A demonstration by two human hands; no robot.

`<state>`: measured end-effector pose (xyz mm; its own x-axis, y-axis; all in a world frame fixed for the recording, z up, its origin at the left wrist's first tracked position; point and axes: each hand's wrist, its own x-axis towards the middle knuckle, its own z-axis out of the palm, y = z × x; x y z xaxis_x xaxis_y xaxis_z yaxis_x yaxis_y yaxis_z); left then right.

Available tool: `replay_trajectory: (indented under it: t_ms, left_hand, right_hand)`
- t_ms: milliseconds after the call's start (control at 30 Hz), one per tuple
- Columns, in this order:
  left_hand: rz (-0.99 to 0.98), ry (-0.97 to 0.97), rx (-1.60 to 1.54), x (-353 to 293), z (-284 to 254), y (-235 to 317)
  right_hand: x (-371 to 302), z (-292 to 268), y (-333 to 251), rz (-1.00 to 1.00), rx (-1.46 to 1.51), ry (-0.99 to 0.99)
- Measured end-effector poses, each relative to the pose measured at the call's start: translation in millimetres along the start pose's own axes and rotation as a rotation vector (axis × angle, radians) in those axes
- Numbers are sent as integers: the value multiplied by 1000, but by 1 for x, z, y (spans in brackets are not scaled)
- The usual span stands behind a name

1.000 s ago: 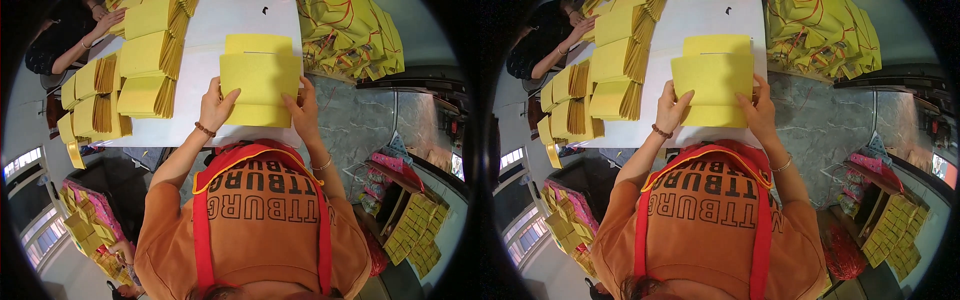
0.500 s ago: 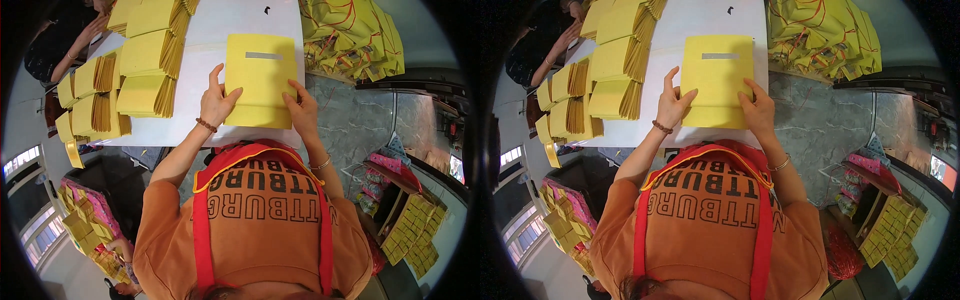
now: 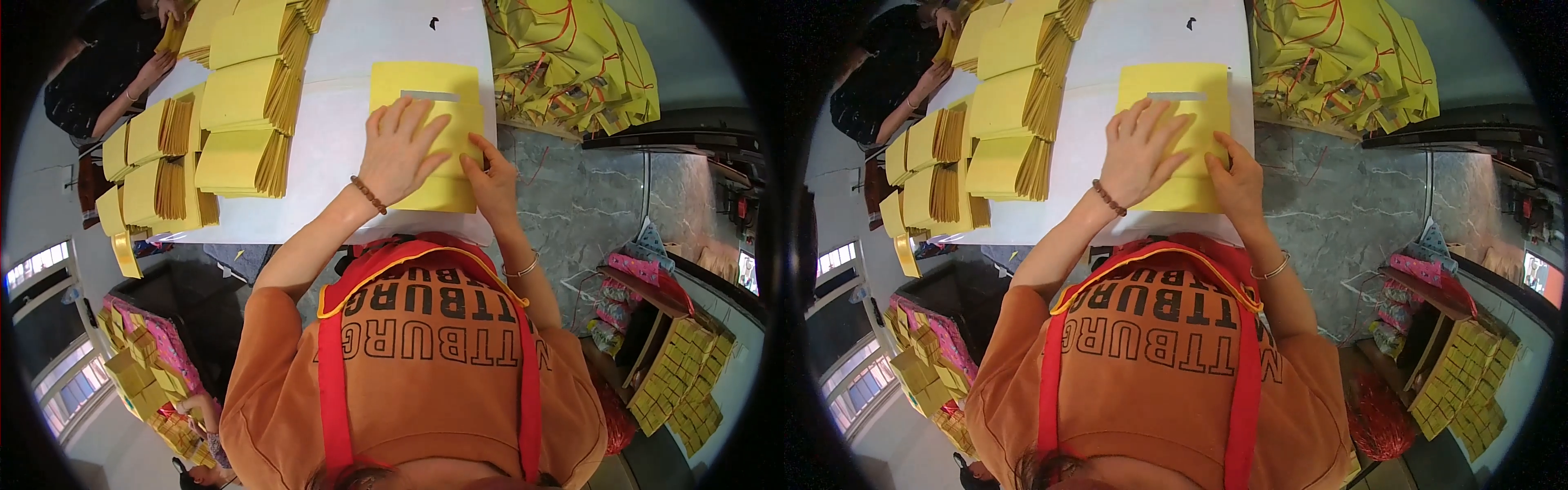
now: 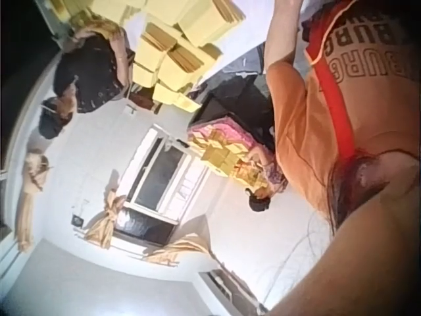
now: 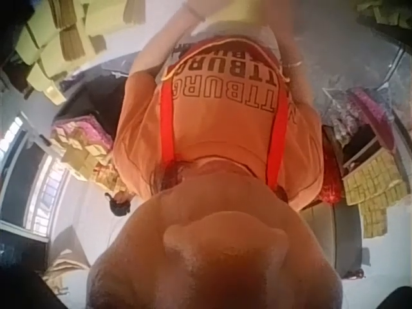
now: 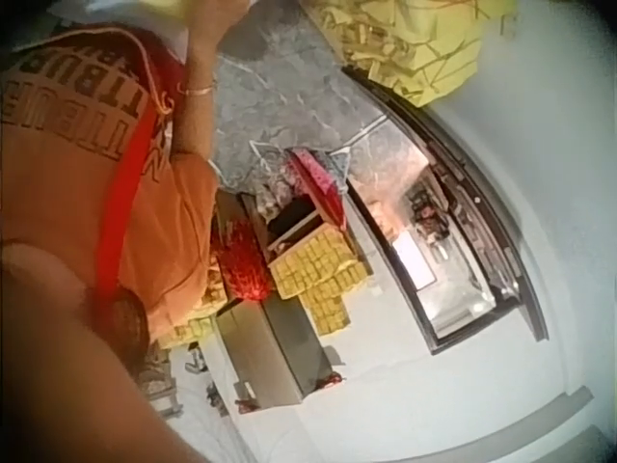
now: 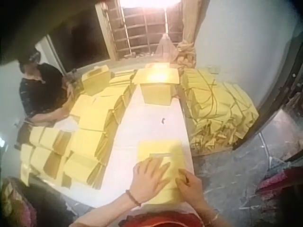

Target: Fold yellow joss paper with foil centers into specific ritual shapes.

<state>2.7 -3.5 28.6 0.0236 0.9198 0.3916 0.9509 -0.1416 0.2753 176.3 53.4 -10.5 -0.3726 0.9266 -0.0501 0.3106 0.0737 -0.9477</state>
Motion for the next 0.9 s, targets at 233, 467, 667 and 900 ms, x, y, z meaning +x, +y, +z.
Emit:
replay_trajectory:
  t_ms: [233, 467, 667, 900]
  left_hand:
    - [4, -133, 60, -16, 23, -4]
    - [-9, -167, 39, -17, 28, -6]
    - [-71, -123, -295, -19, 26, -21]
    - [65, 36, -502, -22, 14, -39]
  right_hand:
    - [-5, -3, -17, 83, -93, -106]
    - [-34, 12, -14, -687, -902, -135]
    - [-40, 14, -6, -548, -992, -308]
    - [-36, 14, -19, -483, -971, -336]
